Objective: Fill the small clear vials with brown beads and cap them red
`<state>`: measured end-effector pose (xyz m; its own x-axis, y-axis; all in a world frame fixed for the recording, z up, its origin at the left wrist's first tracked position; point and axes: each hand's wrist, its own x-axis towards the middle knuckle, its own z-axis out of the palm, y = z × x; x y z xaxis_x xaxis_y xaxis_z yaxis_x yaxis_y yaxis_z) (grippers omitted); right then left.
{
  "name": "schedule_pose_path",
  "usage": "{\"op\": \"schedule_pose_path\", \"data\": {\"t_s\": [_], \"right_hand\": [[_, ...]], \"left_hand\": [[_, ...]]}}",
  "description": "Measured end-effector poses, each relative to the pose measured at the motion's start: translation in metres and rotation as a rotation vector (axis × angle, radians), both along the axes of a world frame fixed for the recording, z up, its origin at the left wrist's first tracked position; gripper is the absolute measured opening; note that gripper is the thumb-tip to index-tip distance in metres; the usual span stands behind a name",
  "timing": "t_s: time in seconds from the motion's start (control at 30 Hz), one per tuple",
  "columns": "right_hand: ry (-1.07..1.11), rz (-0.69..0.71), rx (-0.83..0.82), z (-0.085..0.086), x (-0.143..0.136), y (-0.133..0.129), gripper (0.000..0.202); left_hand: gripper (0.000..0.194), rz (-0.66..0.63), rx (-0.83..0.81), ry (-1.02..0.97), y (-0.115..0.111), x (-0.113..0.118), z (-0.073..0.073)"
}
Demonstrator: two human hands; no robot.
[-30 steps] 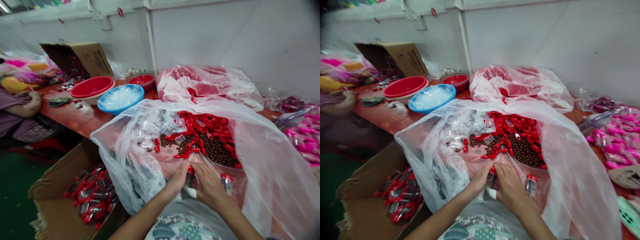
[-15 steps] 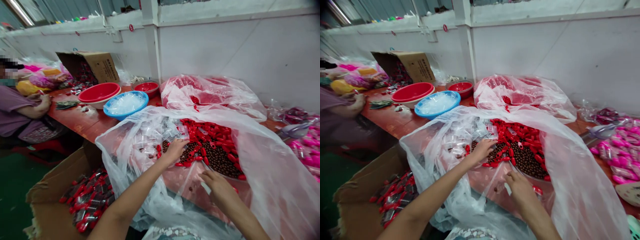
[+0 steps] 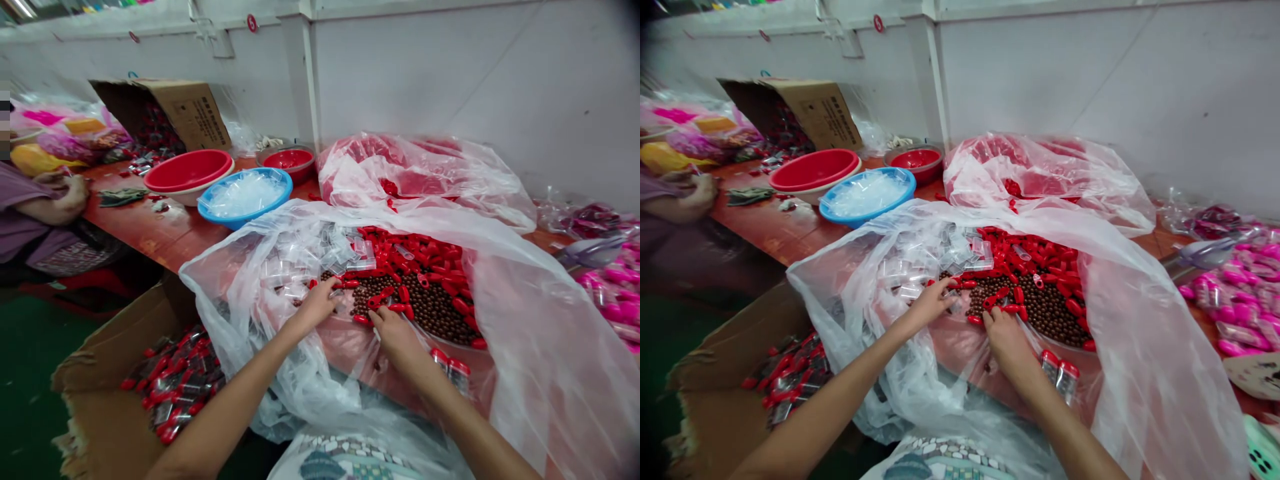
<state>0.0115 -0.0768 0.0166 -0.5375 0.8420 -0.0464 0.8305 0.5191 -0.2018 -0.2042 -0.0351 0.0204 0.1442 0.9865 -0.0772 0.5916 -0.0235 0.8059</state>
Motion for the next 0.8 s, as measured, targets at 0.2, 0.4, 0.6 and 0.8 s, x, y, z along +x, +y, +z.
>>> {"op": "schedule_pose_path", "data": {"t_s": [0.2,0.4,0.6,0.8], "right_hand": [[0.134,-0.193,-0.147,0.01,0.022,-0.005,0.041],[0.319,-0.349,-0.211,0.023,0.045,-0.021,0.033],[0.606,-0.418,-0.313,0.012,0.058,-0.037,0.039],[0.66,-0.356,-0.305,0.005,0.054,-0.045,0.06]], "left_hand": [[0.019,0.209,-0.234,-0.136,-0.004,-0.001,-0.018],[0.019,0.255,-0.269,-0.215,0.003,0.031,-0.024],[0.019,0.279,-0.3,-0.311,0.011,0.061,-0.023],[0.017,0.269,-0.315,-0.441,0.018,0.074,-0.029]]}}
